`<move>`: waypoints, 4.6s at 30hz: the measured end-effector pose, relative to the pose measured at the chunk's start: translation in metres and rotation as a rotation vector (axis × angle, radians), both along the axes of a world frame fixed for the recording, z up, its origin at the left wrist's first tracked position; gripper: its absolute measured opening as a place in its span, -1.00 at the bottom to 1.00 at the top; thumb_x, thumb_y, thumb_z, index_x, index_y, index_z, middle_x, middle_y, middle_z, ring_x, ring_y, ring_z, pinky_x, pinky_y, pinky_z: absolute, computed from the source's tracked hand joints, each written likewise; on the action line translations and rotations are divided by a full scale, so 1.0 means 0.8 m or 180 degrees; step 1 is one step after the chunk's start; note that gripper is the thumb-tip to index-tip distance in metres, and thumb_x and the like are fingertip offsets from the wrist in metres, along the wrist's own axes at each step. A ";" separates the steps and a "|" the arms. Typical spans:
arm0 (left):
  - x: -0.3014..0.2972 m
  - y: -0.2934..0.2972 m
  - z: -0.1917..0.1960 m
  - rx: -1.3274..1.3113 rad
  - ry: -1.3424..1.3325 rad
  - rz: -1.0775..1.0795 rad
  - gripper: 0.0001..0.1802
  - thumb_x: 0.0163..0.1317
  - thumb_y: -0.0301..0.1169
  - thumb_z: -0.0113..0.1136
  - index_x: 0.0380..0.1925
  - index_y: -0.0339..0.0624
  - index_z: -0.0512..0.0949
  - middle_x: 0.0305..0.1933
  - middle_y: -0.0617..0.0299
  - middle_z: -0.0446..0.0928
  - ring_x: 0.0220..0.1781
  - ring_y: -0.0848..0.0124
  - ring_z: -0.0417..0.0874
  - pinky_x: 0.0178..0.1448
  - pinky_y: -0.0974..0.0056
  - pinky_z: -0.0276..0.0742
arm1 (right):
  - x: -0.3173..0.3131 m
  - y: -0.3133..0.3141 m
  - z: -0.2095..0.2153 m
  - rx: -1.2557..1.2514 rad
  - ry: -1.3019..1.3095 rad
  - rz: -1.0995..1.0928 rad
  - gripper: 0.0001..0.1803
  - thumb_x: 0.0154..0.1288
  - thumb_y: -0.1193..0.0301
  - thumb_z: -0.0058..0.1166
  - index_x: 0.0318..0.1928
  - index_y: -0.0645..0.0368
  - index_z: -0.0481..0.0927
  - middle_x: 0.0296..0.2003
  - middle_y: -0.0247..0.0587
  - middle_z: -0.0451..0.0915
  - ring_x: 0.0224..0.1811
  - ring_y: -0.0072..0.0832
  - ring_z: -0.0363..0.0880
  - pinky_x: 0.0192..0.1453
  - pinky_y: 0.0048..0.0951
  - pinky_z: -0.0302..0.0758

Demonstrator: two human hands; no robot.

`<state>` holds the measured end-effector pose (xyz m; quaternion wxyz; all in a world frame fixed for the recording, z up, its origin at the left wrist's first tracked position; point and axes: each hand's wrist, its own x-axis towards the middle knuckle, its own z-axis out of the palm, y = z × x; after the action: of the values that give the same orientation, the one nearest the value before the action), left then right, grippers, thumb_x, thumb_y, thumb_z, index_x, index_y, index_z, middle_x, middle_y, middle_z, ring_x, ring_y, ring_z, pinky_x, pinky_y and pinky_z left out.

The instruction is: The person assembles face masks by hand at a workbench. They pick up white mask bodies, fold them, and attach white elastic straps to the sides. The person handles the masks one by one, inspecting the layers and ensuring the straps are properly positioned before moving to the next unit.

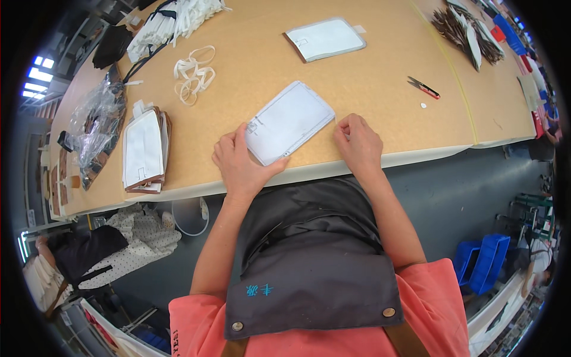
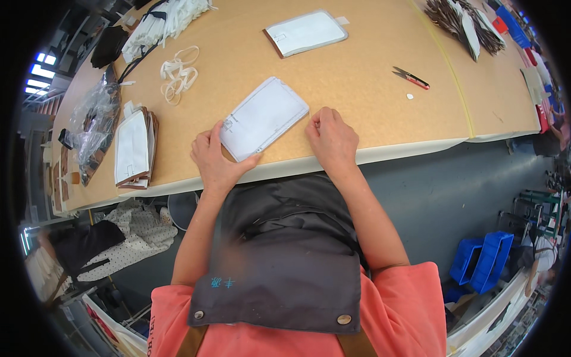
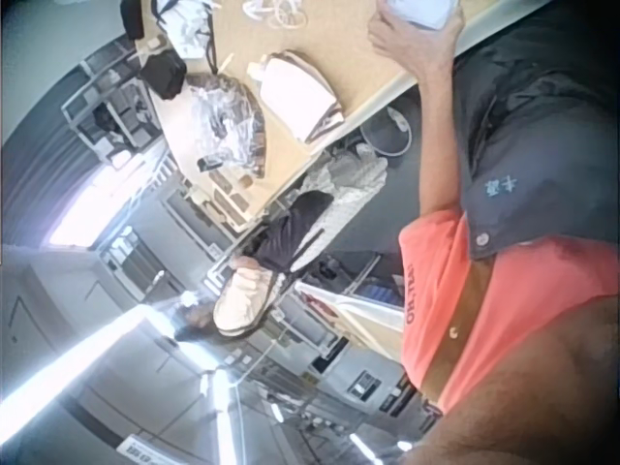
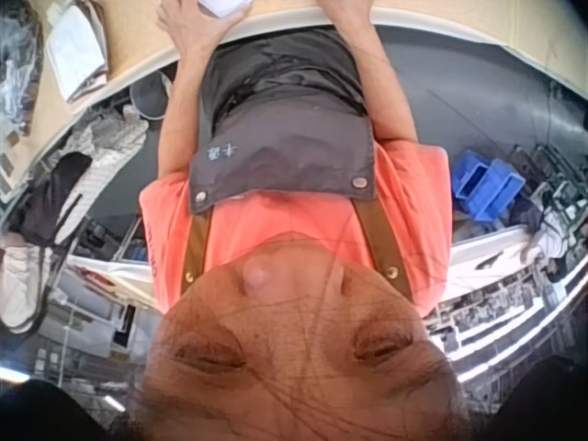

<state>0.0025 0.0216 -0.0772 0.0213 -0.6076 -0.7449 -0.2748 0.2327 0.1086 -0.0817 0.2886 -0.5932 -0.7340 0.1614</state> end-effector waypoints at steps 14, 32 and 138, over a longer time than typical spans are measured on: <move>0.001 0.013 0.023 -0.0375 0.0170 -0.0434 0.10 -0.24 0.05 0.57 0.27 -0.38 0.37 0.08 -0.05 0.35 0.16 0.02 0.34 0.32 -0.03 0.24 | -0.018 -0.010 -0.004 0.0109 0.0331 -0.0046 -0.90 0.25 0.39 0.20 -0.29 0.09 0.55 -0.34 -0.27 0.64 -0.42 -0.24 0.66 -0.38 -0.23 0.56; 0.049 0.099 0.002 -0.0337 -0.0148 -0.0760 0.05 -0.14 0.02 0.55 0.34 -0.28 0.36 0.39 -0.18 0.22 0.40 -0.14 0.22 0.47 -0.08 0.18 | -0.018 -0.006 -0.008 0.0256 0.0440 -0.0063 -0.89 0.18 0.41 0.25 -0.31 0.09 0.58 -0.39 -0.28 0.63 -0.46 -0.27 0.65 -0.44 -0.27 0.55; 0.093 0.026 0.007 0.0377 -0.1232 -0.1410 -0.69 0.02 -0.59 0.37 -0.17 -0.17 0.70 -0.12 0.13 0.58 -0.09 0.24 0.60 -0.09 0.19 0.52 | -0.024 0.155 0.048 -0.0556 -0.1550 0.3553 0.20 -0.03 0.12 0.43 0.54 0.25 0.03 0.52 0.11 0.04 0.60 -0.05 -0.06 0.63 -0.15 0.01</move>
<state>0.0769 0.0422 -0.0718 -0.1461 -0.6893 -0.5671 -0.4265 0.2133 0.2325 -0.0431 -0.0651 -0.1607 -0.9627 0.2075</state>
